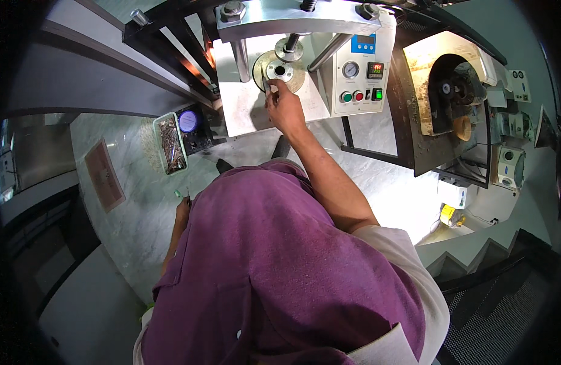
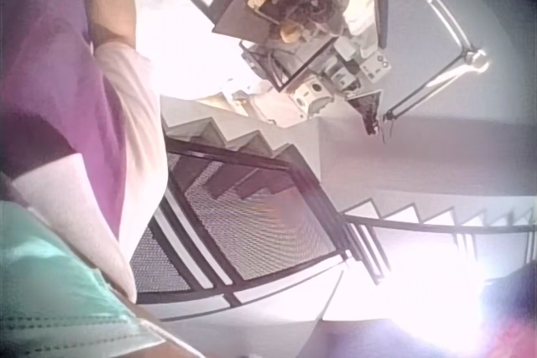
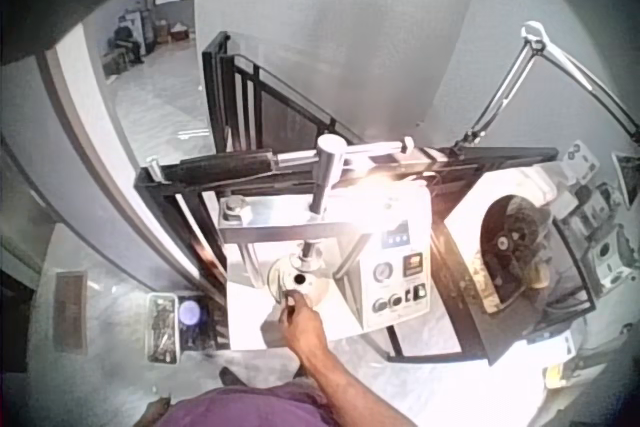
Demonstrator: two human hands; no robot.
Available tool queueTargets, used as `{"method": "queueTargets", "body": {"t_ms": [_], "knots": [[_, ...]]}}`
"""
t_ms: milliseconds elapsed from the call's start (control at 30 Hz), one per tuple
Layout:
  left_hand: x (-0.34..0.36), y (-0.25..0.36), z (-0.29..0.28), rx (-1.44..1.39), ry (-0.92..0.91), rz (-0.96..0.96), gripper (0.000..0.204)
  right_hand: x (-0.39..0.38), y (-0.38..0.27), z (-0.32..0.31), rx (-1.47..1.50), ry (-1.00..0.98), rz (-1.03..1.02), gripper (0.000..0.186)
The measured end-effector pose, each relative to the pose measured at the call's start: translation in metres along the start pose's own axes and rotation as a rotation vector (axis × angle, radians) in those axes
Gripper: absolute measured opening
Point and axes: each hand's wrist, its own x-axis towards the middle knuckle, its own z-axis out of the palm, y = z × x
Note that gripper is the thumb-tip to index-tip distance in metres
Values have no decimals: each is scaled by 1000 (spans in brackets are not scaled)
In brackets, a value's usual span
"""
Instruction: The person uses a metal spatula to press and smooth a light-colored material on a circular platform of a pressure molding machine while holding a green-handled tool in the other hand.
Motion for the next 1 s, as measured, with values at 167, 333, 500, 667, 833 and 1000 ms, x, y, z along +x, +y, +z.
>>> {"method": "queueTargets", "body": {"t_ms": [167,333,500,667,833,1000], "knots": [[-1,1,1,-13,-10,-2,34,2,-2,-2,-80,29,4,30],[-5,4,1,10,17,21,34,3,-19,-10,-227,8,10,32],[-9,15,-8,-253,-61,-143,31,9,-15,-5,-228,36,-78,34],[-9,19,-7,-130,-9,-43,29,9,-15,-4,-202,26,-96,34],[-5,8,-5,39,1,86,25,11,-15,-1,-145,8,-10,34],[-14,14,-7,51,69,118,24,12,-10,1,-121,14,-52,34]]}}
